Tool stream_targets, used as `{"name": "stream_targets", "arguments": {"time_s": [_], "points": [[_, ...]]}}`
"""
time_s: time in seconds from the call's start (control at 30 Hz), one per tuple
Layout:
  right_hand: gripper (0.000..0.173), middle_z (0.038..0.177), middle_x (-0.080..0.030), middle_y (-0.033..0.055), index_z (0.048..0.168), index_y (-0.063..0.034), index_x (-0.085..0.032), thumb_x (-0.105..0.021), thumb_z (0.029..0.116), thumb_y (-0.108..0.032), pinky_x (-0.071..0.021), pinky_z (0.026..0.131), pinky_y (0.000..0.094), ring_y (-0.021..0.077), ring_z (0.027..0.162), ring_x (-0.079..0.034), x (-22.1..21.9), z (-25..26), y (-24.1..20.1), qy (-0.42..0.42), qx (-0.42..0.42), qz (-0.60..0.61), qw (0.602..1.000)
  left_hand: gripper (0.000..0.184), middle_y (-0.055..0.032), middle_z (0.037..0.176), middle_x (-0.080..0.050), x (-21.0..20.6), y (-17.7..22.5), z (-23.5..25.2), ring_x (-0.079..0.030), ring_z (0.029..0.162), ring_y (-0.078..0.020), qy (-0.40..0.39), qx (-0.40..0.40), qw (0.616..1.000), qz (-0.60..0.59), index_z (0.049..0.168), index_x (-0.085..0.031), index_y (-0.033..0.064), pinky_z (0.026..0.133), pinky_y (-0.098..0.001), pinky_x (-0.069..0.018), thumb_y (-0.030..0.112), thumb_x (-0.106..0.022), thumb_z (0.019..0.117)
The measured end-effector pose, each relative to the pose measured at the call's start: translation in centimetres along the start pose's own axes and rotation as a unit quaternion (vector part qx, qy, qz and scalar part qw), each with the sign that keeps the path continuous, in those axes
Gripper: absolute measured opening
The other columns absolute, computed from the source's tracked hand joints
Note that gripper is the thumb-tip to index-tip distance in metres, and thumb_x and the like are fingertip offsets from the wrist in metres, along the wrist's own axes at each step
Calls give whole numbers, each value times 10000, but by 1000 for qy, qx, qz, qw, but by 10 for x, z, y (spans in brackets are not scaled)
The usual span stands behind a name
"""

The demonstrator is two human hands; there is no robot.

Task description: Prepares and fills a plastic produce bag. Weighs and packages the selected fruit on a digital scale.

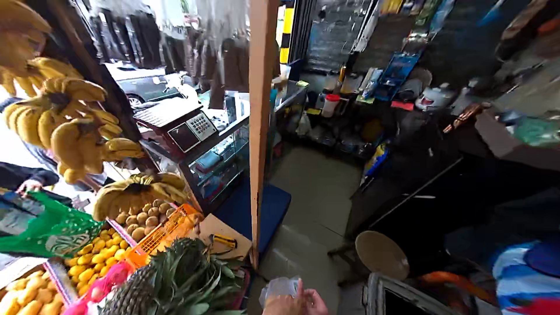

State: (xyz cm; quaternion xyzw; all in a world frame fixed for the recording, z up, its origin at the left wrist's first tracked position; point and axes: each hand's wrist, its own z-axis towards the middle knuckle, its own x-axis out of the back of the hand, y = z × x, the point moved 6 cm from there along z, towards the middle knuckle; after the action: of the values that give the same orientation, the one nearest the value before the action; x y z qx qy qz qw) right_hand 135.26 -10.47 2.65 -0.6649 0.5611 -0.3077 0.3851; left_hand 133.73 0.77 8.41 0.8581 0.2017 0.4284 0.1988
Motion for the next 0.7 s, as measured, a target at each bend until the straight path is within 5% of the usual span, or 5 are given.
{"name": "stream_targets", "arguments": {"time_s": [0.17,0.3,0.43,0.57,0.7], "points": [[301,923,-618,147,1226,96,-490,-588,962,-9,-523,712,349,162,758,-601,-21,117,-92,-75,1,-90,993,557,-288,1345,-605,77,-17,90,-569,1280,-466,170,-22,981,-95,1525,-434,-6,1074,-595,-460,120,-588,1006],[396,1024,-692,218,1277,81,-531,-595,982,-175,-569,871,500,297,929,-700,-47,212,-158,-212,90,-251,940,613,-243,1482,-505,93,-58,184,-504,1385,-252,309,-174,828,-434,1487,-354,-125,1172,-431,-410,101,-578,963],[463,908,-710,199,1310,47,-541,-599,1004,-294,-567,807,574,348,827,-713,-65,303,-219,-346,149,-393,839,570,-301,1363,-586,158,-62,245,-535,1331,-373,384,-26,840,-383,1288,-578,-165,1173,-481,-373,157,-756,852],[437,943,-716,188,1313,-2,-567,-538,1027,-331,-545,857,575,355,904,-709,-79,365,-250,-451,129,-521,713,379,-115,1106,-760,185,-75,302,-651,1184,-314,450,-7,879,-156,1046,-768,21,1128,-575,-381,344,-781,848],[380,898,-728,171,1244,-79,-642,-493,1025,-352,-548,805,609,375,893,-719,-111,409,-292,-532,234,-629,515,268,-57,985,-762,210,-69,325,-651,1121,-266,529,60,815,-228,927,-780,73,1094,-562,-384,303,-820,796]]}}
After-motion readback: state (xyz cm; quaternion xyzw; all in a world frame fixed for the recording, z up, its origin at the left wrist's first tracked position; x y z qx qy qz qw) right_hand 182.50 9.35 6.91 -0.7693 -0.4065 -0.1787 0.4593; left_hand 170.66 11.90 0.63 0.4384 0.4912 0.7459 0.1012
